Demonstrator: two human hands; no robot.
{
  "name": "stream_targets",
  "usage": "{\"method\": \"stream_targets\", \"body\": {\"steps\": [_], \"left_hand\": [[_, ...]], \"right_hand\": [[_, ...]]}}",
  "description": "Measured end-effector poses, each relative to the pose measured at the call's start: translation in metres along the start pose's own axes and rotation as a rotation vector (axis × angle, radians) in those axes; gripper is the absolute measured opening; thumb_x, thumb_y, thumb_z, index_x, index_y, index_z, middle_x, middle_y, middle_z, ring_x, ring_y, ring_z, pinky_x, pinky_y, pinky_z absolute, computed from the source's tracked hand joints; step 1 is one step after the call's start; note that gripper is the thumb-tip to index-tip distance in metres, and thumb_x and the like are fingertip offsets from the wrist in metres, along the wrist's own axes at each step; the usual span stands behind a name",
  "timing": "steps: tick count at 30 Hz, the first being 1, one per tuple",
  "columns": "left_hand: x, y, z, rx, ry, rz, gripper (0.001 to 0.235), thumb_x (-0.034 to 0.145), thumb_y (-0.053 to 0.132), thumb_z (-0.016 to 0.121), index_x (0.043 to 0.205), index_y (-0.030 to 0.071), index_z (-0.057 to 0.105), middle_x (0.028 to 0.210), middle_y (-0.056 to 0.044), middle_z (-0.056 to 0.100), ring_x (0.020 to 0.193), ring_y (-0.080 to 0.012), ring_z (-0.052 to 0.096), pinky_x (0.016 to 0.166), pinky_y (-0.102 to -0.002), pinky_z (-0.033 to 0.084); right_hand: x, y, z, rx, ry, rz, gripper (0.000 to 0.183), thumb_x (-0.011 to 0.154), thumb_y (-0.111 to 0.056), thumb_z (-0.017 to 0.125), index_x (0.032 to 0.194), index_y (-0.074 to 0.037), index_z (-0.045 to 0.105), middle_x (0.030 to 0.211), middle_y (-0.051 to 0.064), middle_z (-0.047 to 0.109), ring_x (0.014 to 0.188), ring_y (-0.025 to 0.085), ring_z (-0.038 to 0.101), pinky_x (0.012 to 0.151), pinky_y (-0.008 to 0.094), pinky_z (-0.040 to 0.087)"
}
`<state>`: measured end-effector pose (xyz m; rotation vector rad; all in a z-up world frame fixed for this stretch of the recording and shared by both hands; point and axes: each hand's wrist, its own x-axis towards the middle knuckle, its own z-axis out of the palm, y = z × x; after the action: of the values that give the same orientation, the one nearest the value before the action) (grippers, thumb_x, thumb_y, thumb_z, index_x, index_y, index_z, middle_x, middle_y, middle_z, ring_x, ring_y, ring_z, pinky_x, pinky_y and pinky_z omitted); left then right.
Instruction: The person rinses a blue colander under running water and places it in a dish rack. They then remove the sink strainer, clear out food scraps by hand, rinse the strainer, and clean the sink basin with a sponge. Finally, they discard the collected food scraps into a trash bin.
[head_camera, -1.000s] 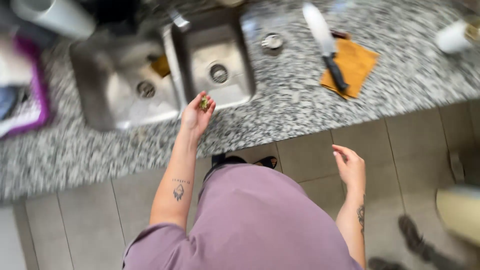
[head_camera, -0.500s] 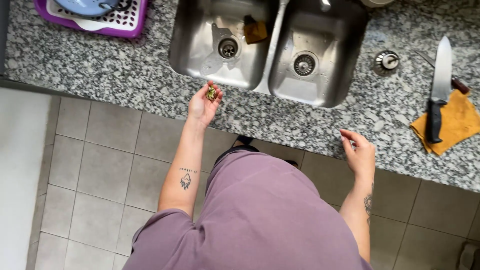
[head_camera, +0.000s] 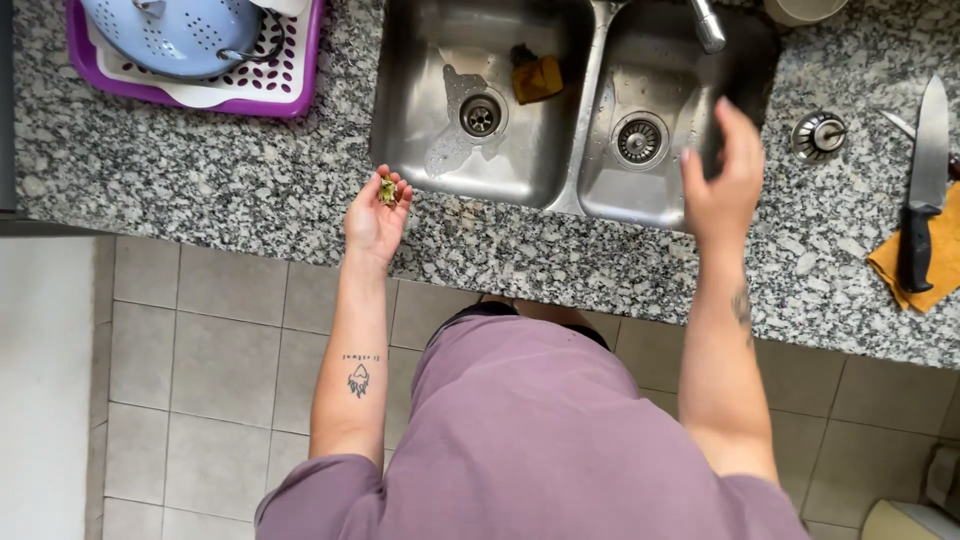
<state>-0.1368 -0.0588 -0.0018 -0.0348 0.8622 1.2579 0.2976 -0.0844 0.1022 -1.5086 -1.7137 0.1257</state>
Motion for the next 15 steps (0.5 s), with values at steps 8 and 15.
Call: {"method": "stream_targets", "body": {"steps": [8,15], "left_hand": [[-0.054,0.008,0.060,-0.019,0.126,0.046,0.013,0.095,0.010,0.046,0.099,0.001,0.055,0.090,-0.012,0.056,0.081,-0.0204,0.056,0.077,-0.029,0.053],[-0.029,0.048,-0.013,-0.082,0.159,0.103,0.015,0.094,0.012,0.050,0.100,0.002,0.059,0.087,-0.011,0.060,0.080,-0.0216,0.060,0.078,-0.033,0.055]], "right_hand": [[0.110,0.034,0.056,-0.423,-0.224,0.213,0.065,0.089,-0.023,0.077,0.134,0.001,0.036,0.119,0.021,0.053,0.107,0.038,0.047,0.090,0.046,0.039],[0.105,0.013,0.140,-0.720,-0.166,0.105,0.070,0.082,-0.053,0.074,0.118,0.003,0.052,0.094,0.015,0.057,0.084,0.033,0.051,0.070,0.043,0.044]]}}
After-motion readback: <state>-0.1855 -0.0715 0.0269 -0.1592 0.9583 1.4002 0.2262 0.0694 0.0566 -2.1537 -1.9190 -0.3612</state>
